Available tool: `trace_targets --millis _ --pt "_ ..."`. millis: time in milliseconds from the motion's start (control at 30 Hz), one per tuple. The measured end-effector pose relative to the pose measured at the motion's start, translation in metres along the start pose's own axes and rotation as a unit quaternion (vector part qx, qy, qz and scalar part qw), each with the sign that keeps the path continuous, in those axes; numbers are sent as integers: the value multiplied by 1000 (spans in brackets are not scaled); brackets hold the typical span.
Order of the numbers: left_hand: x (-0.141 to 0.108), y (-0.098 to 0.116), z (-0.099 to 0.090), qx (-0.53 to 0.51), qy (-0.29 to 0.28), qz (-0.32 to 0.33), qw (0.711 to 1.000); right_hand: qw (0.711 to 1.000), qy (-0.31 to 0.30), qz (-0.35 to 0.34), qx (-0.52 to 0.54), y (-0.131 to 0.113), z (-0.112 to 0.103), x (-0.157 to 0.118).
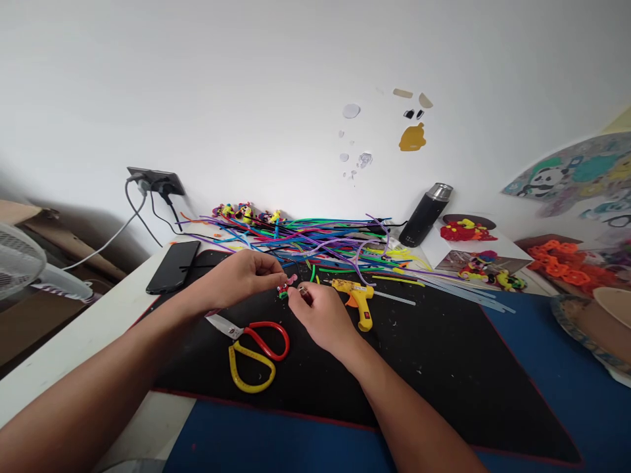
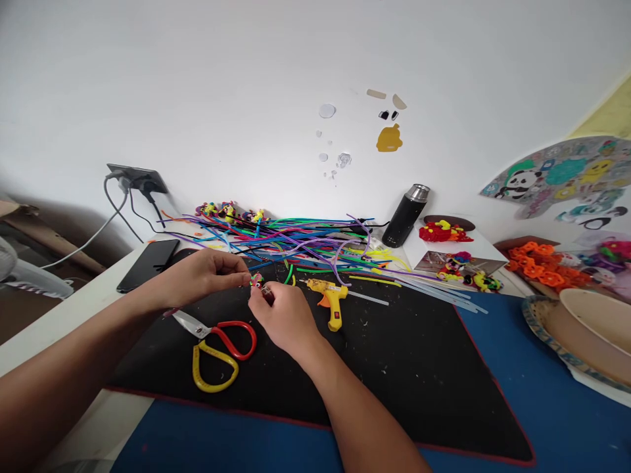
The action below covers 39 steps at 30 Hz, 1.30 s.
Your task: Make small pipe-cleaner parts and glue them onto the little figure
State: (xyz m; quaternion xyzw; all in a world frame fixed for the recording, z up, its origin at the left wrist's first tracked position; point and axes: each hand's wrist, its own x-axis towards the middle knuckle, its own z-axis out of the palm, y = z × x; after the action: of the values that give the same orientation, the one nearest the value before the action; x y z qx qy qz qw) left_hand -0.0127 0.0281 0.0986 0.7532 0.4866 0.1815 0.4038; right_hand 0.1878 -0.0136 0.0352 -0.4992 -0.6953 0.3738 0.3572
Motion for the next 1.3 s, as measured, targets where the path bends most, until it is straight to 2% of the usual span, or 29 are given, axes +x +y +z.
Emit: trace_targets --millis 567,1300 --pt "-8 4 -2 78 -14 -7 997 998 -6 17 -56 4 2 1" --pt "-7 4 1 74 -1 -2 997 997 -14 16 -69 1 4 1"
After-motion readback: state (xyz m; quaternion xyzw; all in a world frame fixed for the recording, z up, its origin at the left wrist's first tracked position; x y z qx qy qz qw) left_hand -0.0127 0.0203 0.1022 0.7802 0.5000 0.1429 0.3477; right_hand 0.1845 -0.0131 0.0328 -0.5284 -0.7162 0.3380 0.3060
